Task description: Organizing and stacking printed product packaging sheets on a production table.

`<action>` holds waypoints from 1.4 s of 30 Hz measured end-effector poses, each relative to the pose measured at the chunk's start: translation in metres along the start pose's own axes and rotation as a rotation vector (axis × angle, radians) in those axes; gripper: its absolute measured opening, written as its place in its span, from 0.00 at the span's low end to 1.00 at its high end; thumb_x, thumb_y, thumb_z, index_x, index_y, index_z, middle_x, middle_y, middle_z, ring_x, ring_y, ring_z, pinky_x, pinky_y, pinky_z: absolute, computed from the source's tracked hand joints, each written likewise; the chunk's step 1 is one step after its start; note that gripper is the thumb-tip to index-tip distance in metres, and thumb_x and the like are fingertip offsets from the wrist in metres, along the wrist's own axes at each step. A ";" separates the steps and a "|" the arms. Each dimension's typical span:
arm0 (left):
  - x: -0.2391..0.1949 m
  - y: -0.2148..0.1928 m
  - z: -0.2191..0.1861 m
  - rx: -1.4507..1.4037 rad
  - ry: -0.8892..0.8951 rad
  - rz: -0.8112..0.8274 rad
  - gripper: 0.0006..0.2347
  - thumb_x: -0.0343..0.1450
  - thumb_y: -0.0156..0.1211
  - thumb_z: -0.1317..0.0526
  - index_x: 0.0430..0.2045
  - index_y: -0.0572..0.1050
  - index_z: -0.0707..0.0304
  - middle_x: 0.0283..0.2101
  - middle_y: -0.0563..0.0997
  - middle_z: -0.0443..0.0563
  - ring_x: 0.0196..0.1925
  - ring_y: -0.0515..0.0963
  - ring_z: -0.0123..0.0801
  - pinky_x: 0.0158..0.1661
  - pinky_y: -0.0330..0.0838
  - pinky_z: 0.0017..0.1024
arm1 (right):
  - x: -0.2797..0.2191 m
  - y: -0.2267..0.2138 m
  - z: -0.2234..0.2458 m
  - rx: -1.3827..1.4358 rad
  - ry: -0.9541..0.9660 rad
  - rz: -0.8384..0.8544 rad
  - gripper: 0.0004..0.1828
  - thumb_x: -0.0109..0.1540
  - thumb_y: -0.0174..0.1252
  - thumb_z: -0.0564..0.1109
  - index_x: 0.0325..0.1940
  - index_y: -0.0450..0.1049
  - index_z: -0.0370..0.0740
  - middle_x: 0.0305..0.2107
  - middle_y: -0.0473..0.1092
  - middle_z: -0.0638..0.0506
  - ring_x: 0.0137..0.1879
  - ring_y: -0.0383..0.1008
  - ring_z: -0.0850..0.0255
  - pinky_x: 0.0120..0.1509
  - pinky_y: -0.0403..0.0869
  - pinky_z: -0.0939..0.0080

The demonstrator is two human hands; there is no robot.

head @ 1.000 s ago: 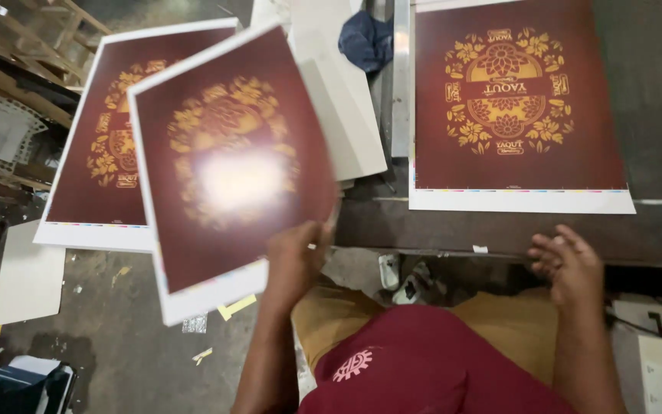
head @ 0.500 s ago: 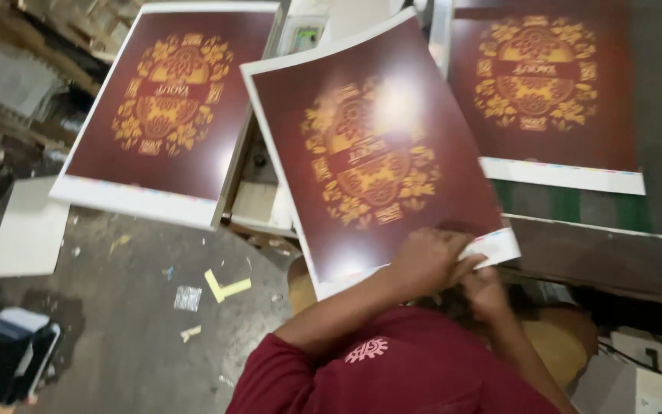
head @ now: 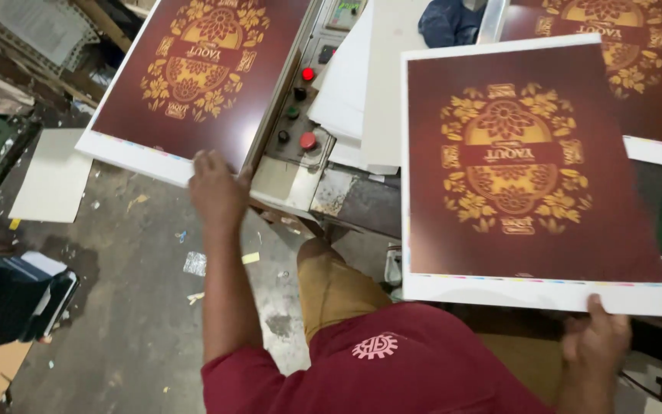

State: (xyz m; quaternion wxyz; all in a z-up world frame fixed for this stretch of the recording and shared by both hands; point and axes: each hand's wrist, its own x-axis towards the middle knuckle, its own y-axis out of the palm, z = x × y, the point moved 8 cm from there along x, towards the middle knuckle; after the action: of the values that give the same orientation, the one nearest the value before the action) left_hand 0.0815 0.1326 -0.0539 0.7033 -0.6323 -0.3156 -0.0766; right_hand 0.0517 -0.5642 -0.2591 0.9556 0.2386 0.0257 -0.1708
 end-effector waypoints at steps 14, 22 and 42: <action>0.040 -0.027 0.051 -0.015 -0.159 0.480 0.14 0.71 0.62 0.49 0.32 0.84 0.60 0.35 0.84 0.66 0.38 0.82 0.63 0.40 0.75 0.55 | 0.019 -0.246 -0.042 -0.227 -0.032 -0.027 0.21 0.82 0.39 0.44 0.75 0.52 0.27 0.60 0.65 0.40 0.66 0.69 0.53 0.73 0.70 0.51; 0.046 -0.141 -0.029 0.144 0.211 -0.121 0.12 0.79 0.60 0.59 0.24 0.76 0.59 0.27 0.81 0.58 0.27 0.81 0.51 0.31 0.73 0.45 | -0.033 -0.164 -0.005 -0.157 -0.062 -0.199 0.24 0.79 0.43 0.38 0.80 0.55 0.34 0.66 0.66 0.42 0.66 0.74 0.51 0.64 0.77 0.49; -0.039 -0.084 -0.171 -0.501 0.258 0.164 0.11 0.73 0.61 0.59 0.22 0.73 0.64 0.24 0.79 0.60 0.28 0.79 0.56 0.31 0.70 0.49 | 0.074 -0.051 -0.012 -0.236 0.017 -0.158 0.19 0.75 0.52 0.41 0.71 0.63 0.39 0.51 0.72 0.51 0.47 0.76 0.58 0.41 0.78 0.57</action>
State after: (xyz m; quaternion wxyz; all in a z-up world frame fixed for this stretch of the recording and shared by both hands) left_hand 0.0677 -0.0551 -0.0041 0.5634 -0.7947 -0.1429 -0.1748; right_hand 0.1046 -0.6240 -0.3027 0.9604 0.1232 0.0726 -0.2392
